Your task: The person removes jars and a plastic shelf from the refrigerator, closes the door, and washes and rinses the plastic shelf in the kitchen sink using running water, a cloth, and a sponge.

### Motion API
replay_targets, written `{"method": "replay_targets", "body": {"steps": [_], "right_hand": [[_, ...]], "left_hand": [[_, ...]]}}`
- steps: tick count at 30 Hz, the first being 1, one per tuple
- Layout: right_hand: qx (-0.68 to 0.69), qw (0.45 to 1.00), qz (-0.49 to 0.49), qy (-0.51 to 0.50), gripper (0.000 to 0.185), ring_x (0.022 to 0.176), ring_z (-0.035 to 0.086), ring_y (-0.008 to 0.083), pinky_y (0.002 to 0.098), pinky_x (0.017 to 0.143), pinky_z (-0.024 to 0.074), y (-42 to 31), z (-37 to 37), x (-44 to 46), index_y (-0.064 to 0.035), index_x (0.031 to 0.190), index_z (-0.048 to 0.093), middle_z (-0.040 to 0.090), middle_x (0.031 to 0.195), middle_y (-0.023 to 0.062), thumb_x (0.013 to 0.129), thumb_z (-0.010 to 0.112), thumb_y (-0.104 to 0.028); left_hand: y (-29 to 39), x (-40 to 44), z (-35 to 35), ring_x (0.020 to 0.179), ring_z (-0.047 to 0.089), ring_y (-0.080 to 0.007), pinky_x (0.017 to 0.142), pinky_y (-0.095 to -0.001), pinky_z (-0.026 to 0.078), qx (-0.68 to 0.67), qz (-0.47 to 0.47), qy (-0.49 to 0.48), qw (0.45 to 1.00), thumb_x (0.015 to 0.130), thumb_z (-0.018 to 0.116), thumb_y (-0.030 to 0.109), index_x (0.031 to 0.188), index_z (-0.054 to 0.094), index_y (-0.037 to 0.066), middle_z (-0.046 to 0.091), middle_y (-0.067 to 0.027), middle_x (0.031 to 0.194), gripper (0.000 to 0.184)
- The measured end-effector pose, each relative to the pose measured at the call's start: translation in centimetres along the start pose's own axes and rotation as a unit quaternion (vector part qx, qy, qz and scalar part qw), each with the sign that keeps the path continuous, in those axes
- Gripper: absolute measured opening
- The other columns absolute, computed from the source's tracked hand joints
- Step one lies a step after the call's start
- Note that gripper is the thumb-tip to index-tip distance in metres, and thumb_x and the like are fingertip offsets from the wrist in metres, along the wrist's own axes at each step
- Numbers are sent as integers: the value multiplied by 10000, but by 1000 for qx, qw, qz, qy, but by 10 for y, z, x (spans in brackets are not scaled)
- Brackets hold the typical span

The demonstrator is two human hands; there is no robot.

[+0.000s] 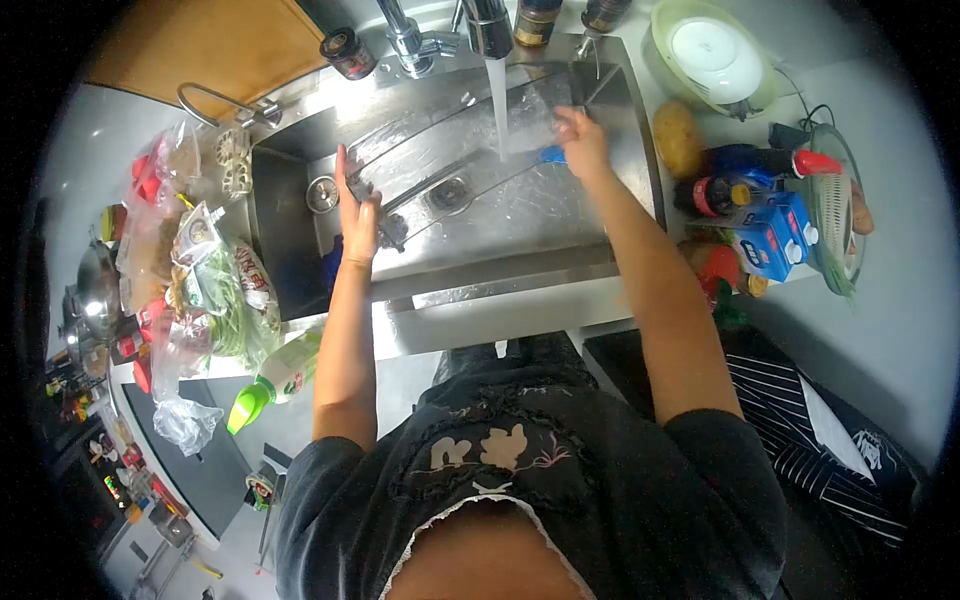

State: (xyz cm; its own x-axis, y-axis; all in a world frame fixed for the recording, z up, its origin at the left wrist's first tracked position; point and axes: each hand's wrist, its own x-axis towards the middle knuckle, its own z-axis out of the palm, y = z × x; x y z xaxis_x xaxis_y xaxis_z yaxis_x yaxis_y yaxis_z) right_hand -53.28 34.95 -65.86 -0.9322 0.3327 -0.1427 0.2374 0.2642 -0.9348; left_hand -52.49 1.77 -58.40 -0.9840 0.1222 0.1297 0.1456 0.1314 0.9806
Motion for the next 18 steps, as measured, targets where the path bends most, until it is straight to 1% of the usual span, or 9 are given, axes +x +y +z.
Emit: {"method": "replay_targets", "body": {"steps": [2, 3, 5, 8, 9, 11, 14, 15, 18], "right_hand": [[-21, 996, -72, 52, 279, 720, 560, 136, 249, 661, 449, -21, -21, 0, -85, 1146, 536, 624, 899, 82, 873, 477, -72], [-139, 982, -102, 80, 287, 724, 572, 170, 270, 665, 454, -36, -35, -3, -92, 1153, 530, 624, 888, 101, 871, 479, -91], [-365, 908, -155, 134, 305, 733, 595, 239, 313, 673, 464, -87, -57, -19, -108, 1168, 517, 626, 865, 141, 865, 483, -129], [-414, 835, -314, 179, 289, 758, 590, 360, 436, 694, 466, -150, -77, -33, -105, 1115, 551, 608, 821, 206, 844, 457, -133], [-469, 828, -260, 162, 299, 750, 593, 361, 438, 691, 467, -173, -80, -41, -114, 1121, 544, 612, 814, 200, 837, 454, -134], [-569, 799, -147, 127, 322, 735, 598, 363, 441, 686, 469, -213, -79, -54, -132, 1134, 532, 619, 799, 188, 823, 446, -137], [-647, 752, -116, 53, 353, 744, 600, 362, 440, 689, 469, -239, -83, -57, -152, 1139, 511, 618, 796, 194, 793, 454, -122], [-660, 737, -144, 29, 368, 679, 599, 353, 431, 657, 480, -231, -93, -46, -112, 1155, 534, 613, 753, 199, 795, 456, -96], [-652, 748, 50, -111, 274, 668, 612, 311, 409, 640, 489, -226, -101, -24, -20, 1017, 587, 620, 756, 184, 786, 465, -102]], "left_hand": [[-33, 7, 11, 1295, 199, -292, 1056, -356, 135, -49, -4, 11, 999, 687, 450, 81, 1386, 130, 55, 211, -189, 1385, 769], [-49, 8, 21, 1287, 207, -293, 1038, -399, 188, -52, -7, 17, 998, 730, 421, 151, 1399, 110, 94, 203, -161, 1395, 740], [-64, 9, 50, 1265, 239, -295, 972, -448, 295, -250, -78, 27, 965, 779, 397, 214, 1404, 123, 159, 206, -105, 1403, 684], [-70, 13, 91, 1247, 267, -289, 955, -455, 318, -359, -161, 28, 919, 807, 374, 267, 1400, 150, 154, 229, -91, 1394, 644], [-91, 19, 108, 1216, 320, -262, 962, -425, 313, -398, -135, 13, 907, 813, 368, 289, 1367, 236, 121, 295, -95, 1352, 594], [-92, 18, 121, 1124, 409, -271, 934, -429, 342, -454, -242, -43, 857, 792, 416, 339, 1340, 293, 141, 393, -96, 1275, 596], [-77, 14, 110, 1047, 483, -285, 914, -444, 364, -411, -390, -124, 815, 758, 459, 437, 1266, 390, 84, 490, -113, 1169, 623], [-64, 12, 98, 1040, 488, -286, 914, -455, 365, -406, -402, -174, 802, 754, 462, 457, 1254, 403, 70, 496, -116, 1158, 636], [-37, 9, 62, 903, 560, -280, 821, -462, 444, -375, -476, -299, 737, 749, 452, 575, 1204, 439, 11, 565, -148, 1008, 724]]}}
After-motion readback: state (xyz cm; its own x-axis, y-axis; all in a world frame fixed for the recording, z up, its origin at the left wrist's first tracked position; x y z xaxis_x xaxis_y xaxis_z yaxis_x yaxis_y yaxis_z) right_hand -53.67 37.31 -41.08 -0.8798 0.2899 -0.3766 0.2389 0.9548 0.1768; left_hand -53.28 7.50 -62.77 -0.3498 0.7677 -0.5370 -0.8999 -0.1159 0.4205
